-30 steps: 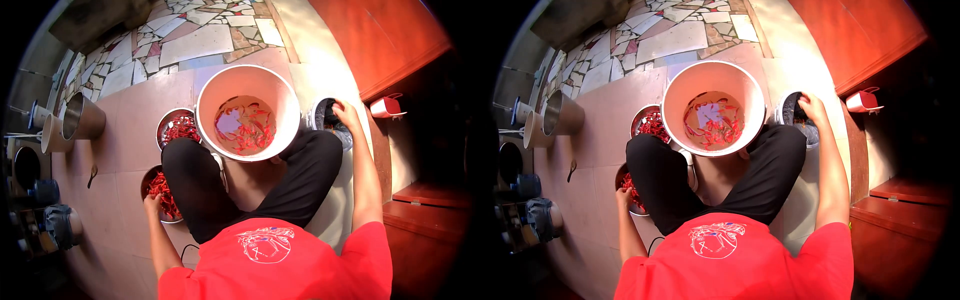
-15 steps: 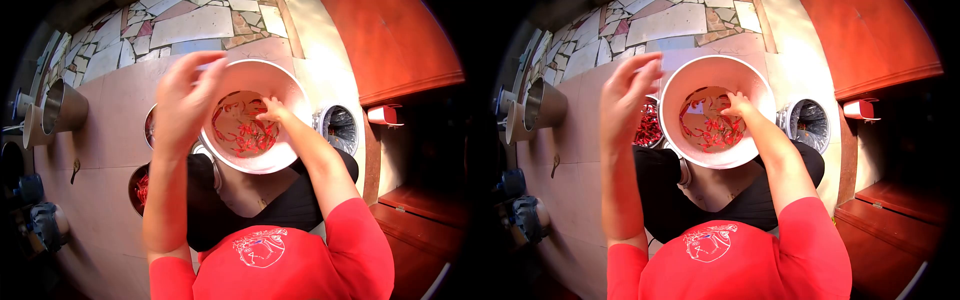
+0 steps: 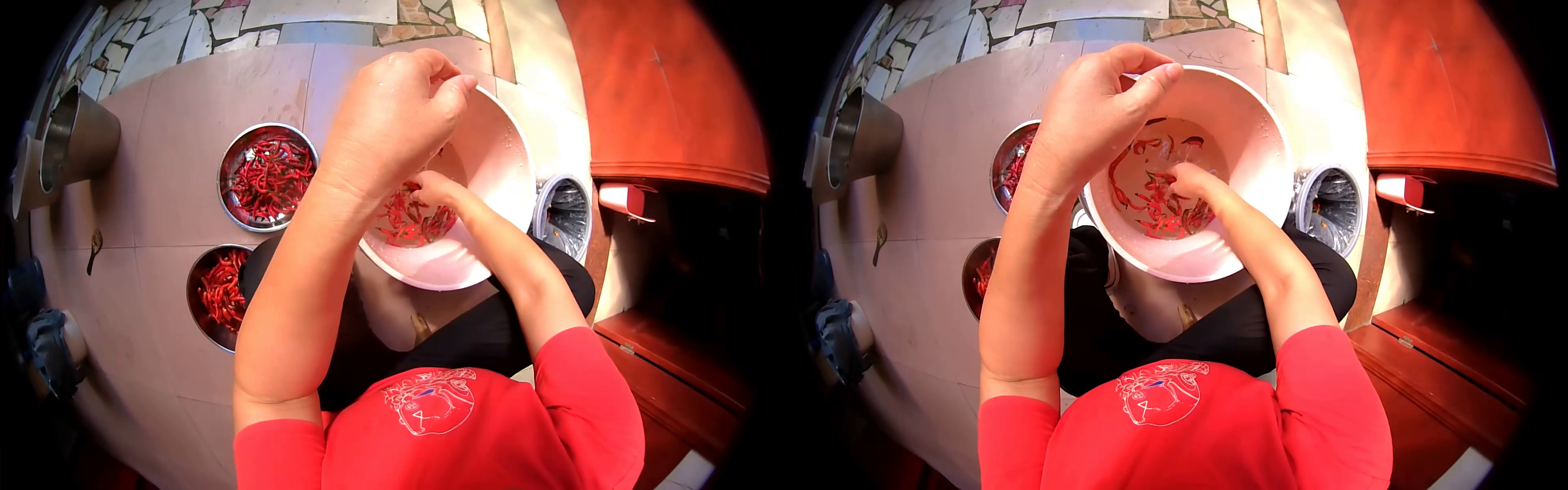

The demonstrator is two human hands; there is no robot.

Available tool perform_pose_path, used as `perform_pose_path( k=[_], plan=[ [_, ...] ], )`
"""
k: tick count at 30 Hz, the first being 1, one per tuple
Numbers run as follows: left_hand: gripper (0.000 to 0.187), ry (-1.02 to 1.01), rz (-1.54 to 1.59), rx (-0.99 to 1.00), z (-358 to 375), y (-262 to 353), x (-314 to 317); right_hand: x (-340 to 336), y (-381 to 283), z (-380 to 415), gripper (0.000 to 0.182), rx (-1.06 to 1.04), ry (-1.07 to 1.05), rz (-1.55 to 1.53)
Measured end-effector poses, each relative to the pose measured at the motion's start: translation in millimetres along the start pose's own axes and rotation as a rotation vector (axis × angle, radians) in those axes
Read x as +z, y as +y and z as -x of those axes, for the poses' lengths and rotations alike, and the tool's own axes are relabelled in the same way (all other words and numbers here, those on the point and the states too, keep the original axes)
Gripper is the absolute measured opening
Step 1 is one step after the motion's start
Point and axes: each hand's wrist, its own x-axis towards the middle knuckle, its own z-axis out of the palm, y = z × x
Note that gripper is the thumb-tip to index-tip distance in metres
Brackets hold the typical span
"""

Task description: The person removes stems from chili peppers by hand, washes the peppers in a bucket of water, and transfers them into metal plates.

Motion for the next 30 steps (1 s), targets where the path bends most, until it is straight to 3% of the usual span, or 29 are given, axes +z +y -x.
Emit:
perform_pose_path(
  k=[1,2,4,8,11,15,17,18,20,21,22,25,28,30],
  plan=[
    [0.034,0.001,0.002,0.000,0.2,0.5,-0.4,5.7,-1.6,-4.7,0.056,0.087,-0.083,0.021],
    [0.034,-0.020,-0.004,-0.017,0.2,0.8,-1.1,9.5,-0.4,-3.5,0.056,0.088,-0.083,0.024],
    [0.034,-0.035,-0.010,-0.037,1.1,0.7,-1.4,13.4,-19.7,14.8,0.070,-0.196,-0.038,0.041],
    [0.034,-0.016,-0.004,-0.034,4.1,0.8,-0.1,52.2,-36.0,37.0,0.082,-0.215,-0.081,0.178],
    [0.035,-0.036,0.010,-0.052,3.6,-0.7,2.4,62.1,-51.2,34.6,0.081,-0.190,-0.095,0.156],
    [0.028,-0.014,0.008,-0.036,4.6,-1.6,3.6,45.4,-65.5,27.9,0.043,-0.535,0.032,0.128],
    [0.030,-0.049,0.009,-0.049,4.2,-1.6,-0.8,74.5,-2.3,-24.1,0.041,-0.229,0.231,-0.158],
    [0.032,-0.082,0.008,-0.056,4.6,-1.7,-2.0,37.4,-17.7,-13.4,0.041,0.032,0.315,-0.092],
    [0.032,-0.069,-0.017,-0.032,4.1,-3.5,-2.3,23.2,9.4,-20.8,0.044,0.130,0.711,-0.249],
    [0.031,-0.056,-0.044,-0.005,3.1,-3.4,-2.8,20.1,0.3,-19.3,0.044,0.125,0.716,-0.252],
    [0.031,-0.056,-0.049,-0.001,2.8,-1.9,-3.3,20.7,-12.4,-15.0,0.044,0.281,0.629,-0.152],
    [0.030,-0.094,-0.015,-0.019,3.2,-0.8,-3.2,52.4,-18.0,-55.5,0.044,0.132,0.837,-1.238],
    [0.031,-0.107,-0.032,-0.019,5.4,-1.9,-3.8,47.4,9.6,-46.9,0.046,0.248,0.253,-0.162],
    [0.031,-0.115,-0.029,-0.043,6.6,-1.1,-7.5,47.4,9.2,-43.0,0.046,0.265,0.059,0.192]
  ],
)
